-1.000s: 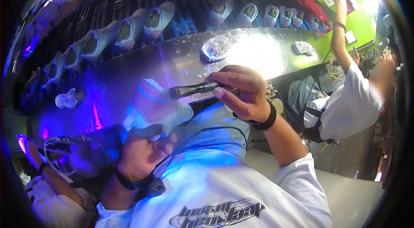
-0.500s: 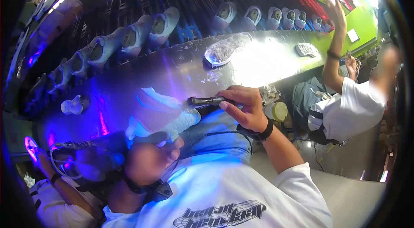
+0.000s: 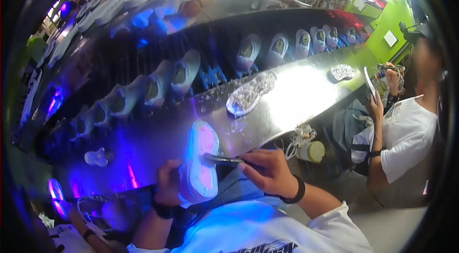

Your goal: The person uses a handheld rotary tool to trim and smooth the edges of light blue shoe uppers on a factory assembly line. The worker holds the shoe in one hand and the tool in the other, applying the tool to the perimeter of the shoe opening. Finished shoes are placed on a conveyor belt.

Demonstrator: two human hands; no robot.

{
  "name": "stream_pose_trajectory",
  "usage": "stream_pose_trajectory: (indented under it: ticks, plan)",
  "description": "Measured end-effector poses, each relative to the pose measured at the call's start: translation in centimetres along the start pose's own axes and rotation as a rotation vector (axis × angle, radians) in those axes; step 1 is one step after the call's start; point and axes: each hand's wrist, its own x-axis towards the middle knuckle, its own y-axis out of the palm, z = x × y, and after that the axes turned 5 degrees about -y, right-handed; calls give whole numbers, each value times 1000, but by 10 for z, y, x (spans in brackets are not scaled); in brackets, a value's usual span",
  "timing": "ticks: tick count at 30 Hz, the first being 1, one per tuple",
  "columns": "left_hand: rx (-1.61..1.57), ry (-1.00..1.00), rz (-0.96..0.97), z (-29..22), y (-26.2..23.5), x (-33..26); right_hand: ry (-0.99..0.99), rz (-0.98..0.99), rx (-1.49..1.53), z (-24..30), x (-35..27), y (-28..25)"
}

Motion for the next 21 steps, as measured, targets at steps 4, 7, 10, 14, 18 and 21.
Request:
stream_pose_trajectory:
  ticks: [4,7,10,14,18,21]
  plan:
    - [560,240,-290,-26,-26,51,283,-202,165,-11,-9,-17]
    - [897,273,-238,-73,69,107,334,-378,267,-24,-18,-27]
    - [1452,520,-332,-104,128,177,362,-461,340,-19,-25,-35]
    - [2086,575,-409,-123,176,281,379,-515,379,-28,-38,-37]
    - [2228,817,-597,-144,97,347,394,-436,463,-29,-39,-28]
    - [2295,645,-506,-129,99,368,418,-481,481,-29,-43,-37]
